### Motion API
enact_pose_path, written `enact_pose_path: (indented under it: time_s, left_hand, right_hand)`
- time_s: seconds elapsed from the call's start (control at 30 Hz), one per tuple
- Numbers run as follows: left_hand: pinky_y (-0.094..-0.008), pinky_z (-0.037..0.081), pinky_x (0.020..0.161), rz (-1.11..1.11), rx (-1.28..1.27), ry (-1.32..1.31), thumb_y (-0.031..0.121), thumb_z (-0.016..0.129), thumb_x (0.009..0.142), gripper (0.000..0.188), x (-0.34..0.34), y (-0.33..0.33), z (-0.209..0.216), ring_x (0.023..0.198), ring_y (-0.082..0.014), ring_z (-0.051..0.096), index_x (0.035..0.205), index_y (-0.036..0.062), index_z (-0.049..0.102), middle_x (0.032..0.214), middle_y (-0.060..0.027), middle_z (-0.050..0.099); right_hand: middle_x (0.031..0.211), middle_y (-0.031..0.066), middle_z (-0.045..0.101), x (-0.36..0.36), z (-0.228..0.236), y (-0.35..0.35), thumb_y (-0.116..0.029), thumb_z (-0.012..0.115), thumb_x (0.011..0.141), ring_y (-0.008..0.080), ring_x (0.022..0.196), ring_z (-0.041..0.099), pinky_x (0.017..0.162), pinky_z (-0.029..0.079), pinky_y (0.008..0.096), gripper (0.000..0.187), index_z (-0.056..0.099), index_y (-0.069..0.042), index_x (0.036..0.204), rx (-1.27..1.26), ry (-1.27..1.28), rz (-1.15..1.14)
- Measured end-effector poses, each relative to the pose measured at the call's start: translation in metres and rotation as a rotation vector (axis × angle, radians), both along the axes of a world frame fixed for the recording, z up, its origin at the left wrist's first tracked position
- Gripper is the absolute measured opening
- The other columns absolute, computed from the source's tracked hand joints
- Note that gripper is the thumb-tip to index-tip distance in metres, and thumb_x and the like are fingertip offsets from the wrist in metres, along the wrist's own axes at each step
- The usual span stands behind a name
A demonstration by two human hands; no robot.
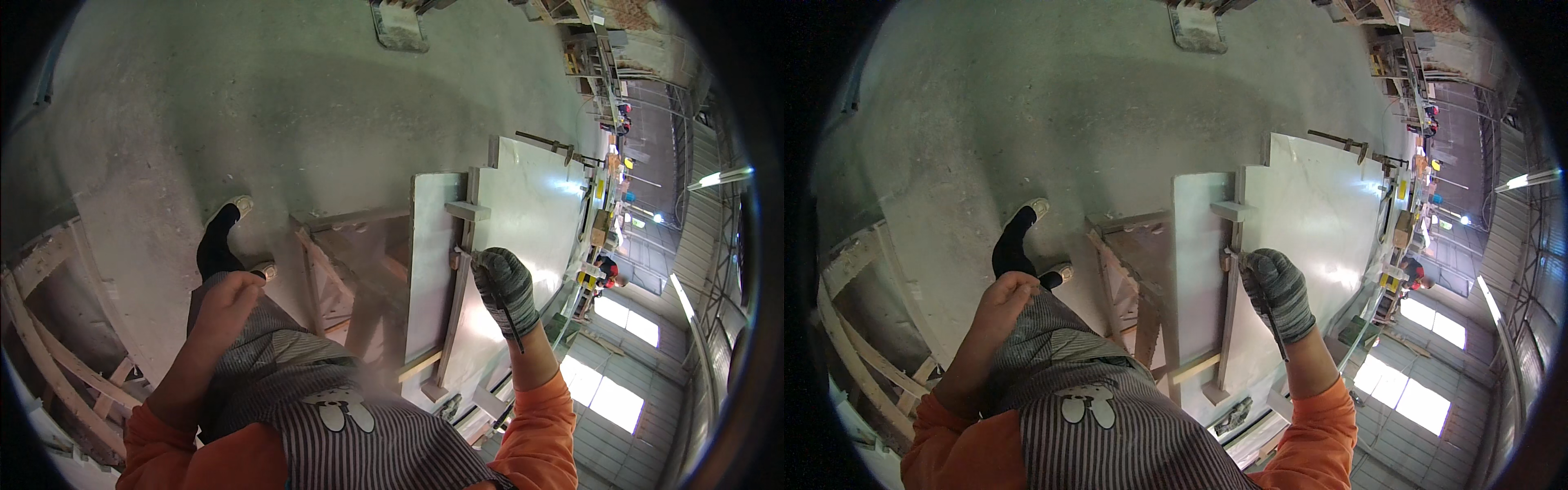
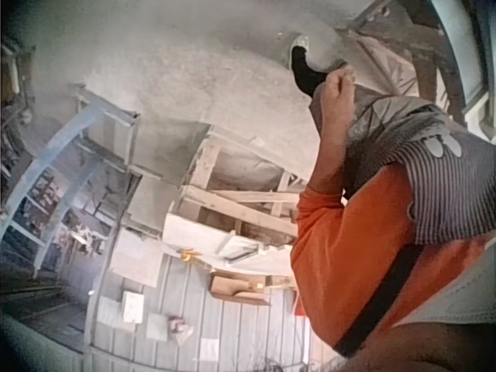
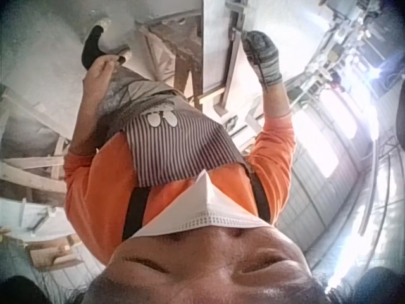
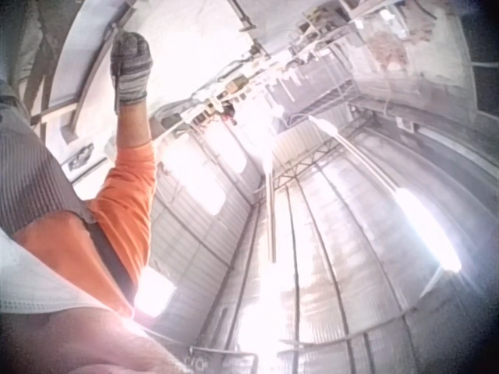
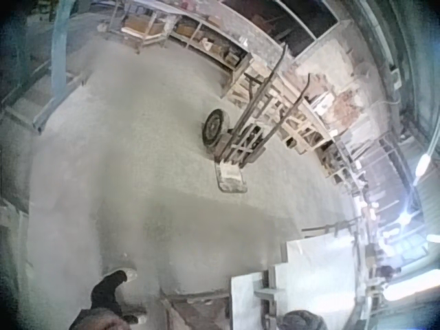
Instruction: The person smooths the edges of a large white cabinet door with a small tool, then moves to a workbench to scrape and scrape the edges of a large glass panel using a utility knife. The person handles the cabinet door and glass panel while working in a workshop.
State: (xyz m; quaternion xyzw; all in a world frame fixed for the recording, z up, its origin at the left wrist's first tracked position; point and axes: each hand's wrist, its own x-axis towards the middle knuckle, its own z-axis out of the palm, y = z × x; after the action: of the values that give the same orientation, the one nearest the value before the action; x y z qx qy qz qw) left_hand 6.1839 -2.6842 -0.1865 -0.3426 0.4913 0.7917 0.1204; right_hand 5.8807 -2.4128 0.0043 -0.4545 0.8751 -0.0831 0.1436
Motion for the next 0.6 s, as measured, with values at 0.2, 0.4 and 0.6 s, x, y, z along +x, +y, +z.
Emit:
enact_pose_path:
  time_s: [0.2,0.4,0.6]
  left_hand:
    - [-0.0224,0.047,0.071,0.051,0.010,0.041,0.013,0.054,0.098,0.020,0.008,0.007,-0.003,0.078,-0.0062,0.056,0.111,0.0017,0.064,0.088,0.0000,0.061]
    - [-0.0226,0.047,0.073,0.007,-0.011,-0.039,0.014,0.054,0.099,0.019,0.016,0.012,-0.004,0.081,-0.0062,0.055,0.110,0.0023,0.064,0.092,-0.0008,0.061]
    - [-0.0239,0.048,0.074,0.124,0.001,0.032,0.013,0.055,0.098,0.018,0.022,0.015,0.000,0.080,-0.0071,0.056,0.109,0.0018,0.064,0.094,-0.0024,0.064]
  right_hand:
    - [0.091,0.0137,0.066,0.017,0.000,0.015,0.008,0.066,0.084,0.0280,0.081,0.067,0.074,0.055,0.0324,0.017,0.063,-0.001,0.097,0.015,0.059,-0.026]
    - [0.089,0.0153,0.065,0.007,-0.009,0.008,0.004,0.067,0.081,0.0339,0.077,0.066,0.067,0.055,0.0374,0.019,0.062,-0.002,0.098,-0.084,0.119,0.042]
    - [0.084,0.0074,0.064,0.021,-0.002,0.020,-0.013,0.062,0.093,0.0194,0.072,0.063,0.064,0.052,0.0279,0.013,0.062,-0.001,0.098,-0.142,-0.413,-0.509]
